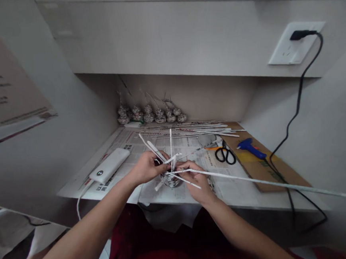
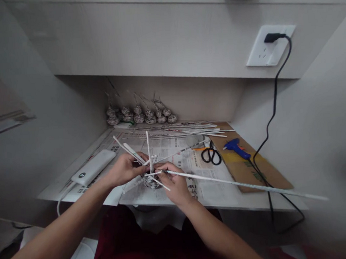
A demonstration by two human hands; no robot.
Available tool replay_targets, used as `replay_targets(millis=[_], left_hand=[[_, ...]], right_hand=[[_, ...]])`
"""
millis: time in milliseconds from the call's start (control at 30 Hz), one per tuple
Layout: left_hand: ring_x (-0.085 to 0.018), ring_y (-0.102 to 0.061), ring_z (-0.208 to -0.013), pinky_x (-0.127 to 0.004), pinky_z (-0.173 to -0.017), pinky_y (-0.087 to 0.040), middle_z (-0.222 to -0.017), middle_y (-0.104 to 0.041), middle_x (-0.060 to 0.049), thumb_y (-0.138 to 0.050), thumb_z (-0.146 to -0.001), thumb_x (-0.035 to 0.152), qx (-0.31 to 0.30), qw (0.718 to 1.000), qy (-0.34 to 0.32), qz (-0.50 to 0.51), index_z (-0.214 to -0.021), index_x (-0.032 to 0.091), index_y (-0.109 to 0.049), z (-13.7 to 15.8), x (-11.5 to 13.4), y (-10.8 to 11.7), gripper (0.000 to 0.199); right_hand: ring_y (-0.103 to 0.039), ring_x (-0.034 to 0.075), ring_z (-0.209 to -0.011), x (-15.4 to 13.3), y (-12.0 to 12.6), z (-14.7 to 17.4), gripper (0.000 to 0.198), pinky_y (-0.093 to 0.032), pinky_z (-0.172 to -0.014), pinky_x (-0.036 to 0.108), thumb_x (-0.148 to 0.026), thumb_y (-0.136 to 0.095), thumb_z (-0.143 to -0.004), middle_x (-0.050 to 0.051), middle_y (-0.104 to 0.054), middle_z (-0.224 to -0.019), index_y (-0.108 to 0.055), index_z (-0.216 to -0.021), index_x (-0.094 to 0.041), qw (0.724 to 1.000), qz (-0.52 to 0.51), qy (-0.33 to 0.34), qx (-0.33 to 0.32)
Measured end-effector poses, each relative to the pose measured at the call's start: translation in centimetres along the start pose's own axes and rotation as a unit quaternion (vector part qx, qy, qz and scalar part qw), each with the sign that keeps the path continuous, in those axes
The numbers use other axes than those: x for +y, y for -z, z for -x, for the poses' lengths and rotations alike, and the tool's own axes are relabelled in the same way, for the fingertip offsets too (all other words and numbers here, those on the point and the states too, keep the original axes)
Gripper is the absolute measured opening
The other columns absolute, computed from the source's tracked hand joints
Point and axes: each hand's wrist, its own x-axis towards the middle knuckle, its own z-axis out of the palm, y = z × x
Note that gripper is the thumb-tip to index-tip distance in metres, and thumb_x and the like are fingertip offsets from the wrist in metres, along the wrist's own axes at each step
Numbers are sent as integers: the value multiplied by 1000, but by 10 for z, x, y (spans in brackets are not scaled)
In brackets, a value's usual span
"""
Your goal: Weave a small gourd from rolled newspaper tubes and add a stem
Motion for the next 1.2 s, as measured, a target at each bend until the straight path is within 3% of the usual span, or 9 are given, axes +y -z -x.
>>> replay_targets(millis=[167,300,567,733,967,1067,1200], left_hand=[[-15,-63,-76,-24,-69,-47,-84,-69,-5,-63,-78,21,35,998,-53,-23,-77,15,-65,0,-1,-6,7],[-15,-63,-78,-25,-72,-46,-84,-69,-5,-61,-80,19,42,997,-64,5,-77,15,-64,1,-5,-10,6],[-15,-62,-78,-27,-73,-46,-85,-68,-6,-61,-81,19,43,995,-82,23,-77,15,-62,2,-9,-11,6],[-15,-62,-77,-26,-72,-46,-83,-68,-5,-61,-80,18,45,995,-84,5,-76,15,-62,3,-9,-10,5],[-14,-62,-70,-25,-66,-46,-74,-67,-3,-60,-79,16,59,996,-60,0,-76,15,-63,3,-11,-12,4],[-15,-63,-71,-25,-66,-47,-76,-69,-3,-60,-77,16,73,995,-56,-24,-81,15,-67,3,-10,-12,7],[-18,-66,-80,-29,-73,-51,-85,-71,-9,-60,-77,16,66,990,-120,-25,-83,14,-70,2,-9,-9,12]], right_hand=[[-62,15,-78,5,-9,-1,16,-51,-69,27,-32,-73,-74,3,-67,-93,-63,-74,-20,993,-97,-29,65],[-58,11,-60,3,-16,-3,21,-48,-57,23,-33,-77,-69,-1,-65,-70,-62,-72,-18,981,-118,-86,124],[-52,9,-44,-10,-17,-18,32,-43,-41,20,-40,-80,-61,-3,-61,-54,-62,-71,-16,967,-134,-177,127],[-50,8,-43,-11,-19,-15,28,-42,-42,20,-37,-79,-64,-4,-60,-53,-60,-67,-17,972,-120,-147,140],[-60,13,-68,-8,-18,-4,13,-51,-66,26,-28,-76,-70,0,-66,-72,-68,-75,-19,993,-85,-9,82],[-60,14,-70,-6,-17,-4,11,-50,-67,27,-27,-76,-71,0,-66,-73,-69,-76,-20,994,-77,-5,73],[-61,13,-70,-5,-16,-4,11,-50,-66,26,-26,-77,-70,0,-67,-76,-69,-74,-20,995,-76,-9,71]])
